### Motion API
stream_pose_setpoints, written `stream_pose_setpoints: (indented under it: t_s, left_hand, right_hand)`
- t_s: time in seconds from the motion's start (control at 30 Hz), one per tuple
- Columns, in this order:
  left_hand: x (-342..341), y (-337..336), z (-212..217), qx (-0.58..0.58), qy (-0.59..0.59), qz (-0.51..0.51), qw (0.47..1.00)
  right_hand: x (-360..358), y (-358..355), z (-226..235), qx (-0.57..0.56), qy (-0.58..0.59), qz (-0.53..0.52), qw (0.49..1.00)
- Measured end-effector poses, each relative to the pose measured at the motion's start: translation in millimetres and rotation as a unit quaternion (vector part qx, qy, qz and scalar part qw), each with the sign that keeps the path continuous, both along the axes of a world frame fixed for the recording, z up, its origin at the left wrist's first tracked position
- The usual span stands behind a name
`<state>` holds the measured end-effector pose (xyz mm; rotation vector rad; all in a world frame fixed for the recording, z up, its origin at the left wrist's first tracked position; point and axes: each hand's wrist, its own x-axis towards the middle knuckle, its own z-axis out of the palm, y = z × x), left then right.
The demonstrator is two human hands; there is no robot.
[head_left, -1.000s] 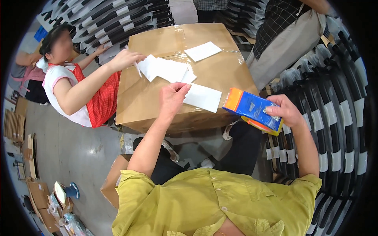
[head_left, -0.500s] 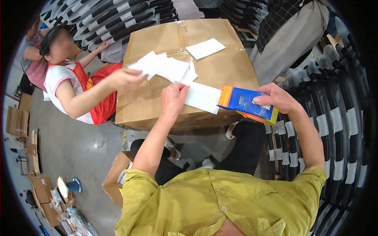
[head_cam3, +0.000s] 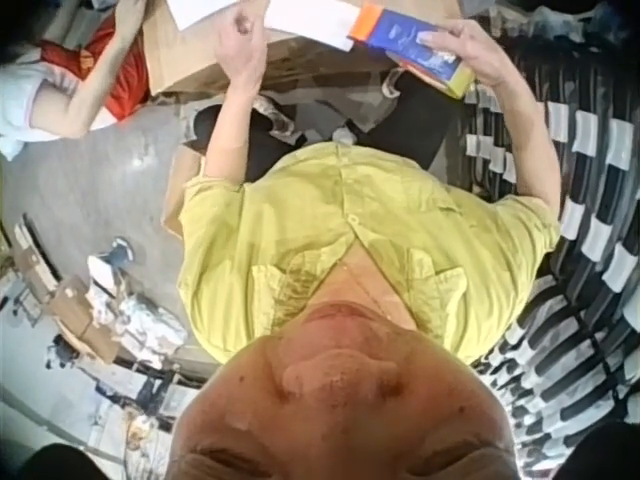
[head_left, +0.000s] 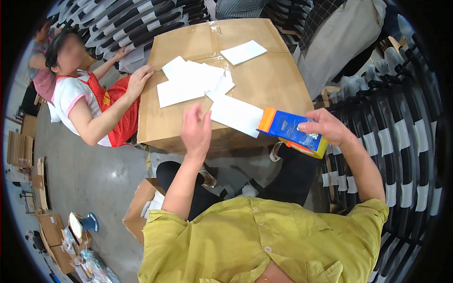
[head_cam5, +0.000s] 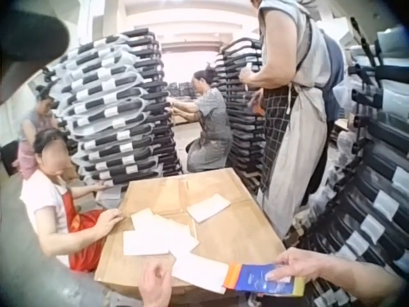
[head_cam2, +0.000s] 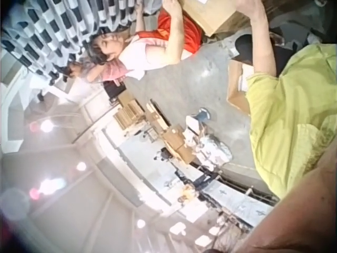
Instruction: Apply adhesive white labels to the top of a cardboard shipping box.
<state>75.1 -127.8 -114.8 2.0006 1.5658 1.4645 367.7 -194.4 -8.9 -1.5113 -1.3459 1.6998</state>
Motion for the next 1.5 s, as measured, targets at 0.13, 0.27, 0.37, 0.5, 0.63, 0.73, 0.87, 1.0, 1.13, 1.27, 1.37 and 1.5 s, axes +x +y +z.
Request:
stream_pose_setpoints:
  t_s: [0.13,0.27,0.37,0.5,0.63,0.73,0.87,1.0,1.13,1.27,1.37,1.5]
  left_hand:
    - [-8.8,-41.6,0.7,-0.464,-0.275,-0.108,0.835]
    - [30.7,-42.7,-19.6,-0.588,-0.446,-0.187,0.648]
    - [55.2,-37.8,-24.7,-0.576,-0.532,-0.237,0.573]
    - [70.6,-40.0,-17.3,-0.501,-0.528,-0.216,0.651]
    - [70.2,-31.7,-0.4,-0.438,-0.586,-0.175,0.659]
    - [53.9,-22.8,10.8,-0.440,-0.558,-0.207,0.673]
    - [53.9,-42.2,29.5,-0.354,-0.407,-0.334,0.773]
    - [81.5,-131.1,55.9,-0.213,-0.136,-0.577,0.777]
    - [62.7,-68.9,90.7,0.206,0.011,-0.447,0.870]
    - [-12.9,74.9,129.6,0.212,0.331,-0.067,0.917]
    - [-45.6,177.2,122.7,0.157,0.420,0.041,0.893]
    - [-91.9,272.0,53.9,-0.021,0.448,0.107,0.887]
  right_hand:
    - [-3.3,-18.0,-3.4,0.006,0.031,0.001,0.999]
    - [-9.4,-35.0,-6.7,0.021,0.035,-0.013,0.999]
    - [-11.9,-53.8,-18.0,0.029,0.029,-0.040,0.998]
    - [-20.5,-87.7,-39.1,0.060,0.015,-0.097,0.993]
    - [-32.1,-131.8,-55.1,0.153,-0.059,-0.100,0.981]
    - [-33.3,-148.6,-50.5,0.107,-0.022,-0.137,0.985]
    - [-36.6,-147.5,-56.7,0.087,-0.019,-0.120,0.989]
    - [-47.5,-127.8,-118.3,0.014,0.109,-0.271,0.956]
    - [-52.6,-134.8,-147.7,0.041,0.271,-0.438,0.856]
    - [-40.0,-136.9,-121.8,-0.067,0.182,-0.358,0.914]
    - [-35.9,-138.9,-133.6,-0.071,0.140,-0.364,0.918]
    - [-40.0,-128.7,-144.9,-0.116,0.126,-0.375,0.911]
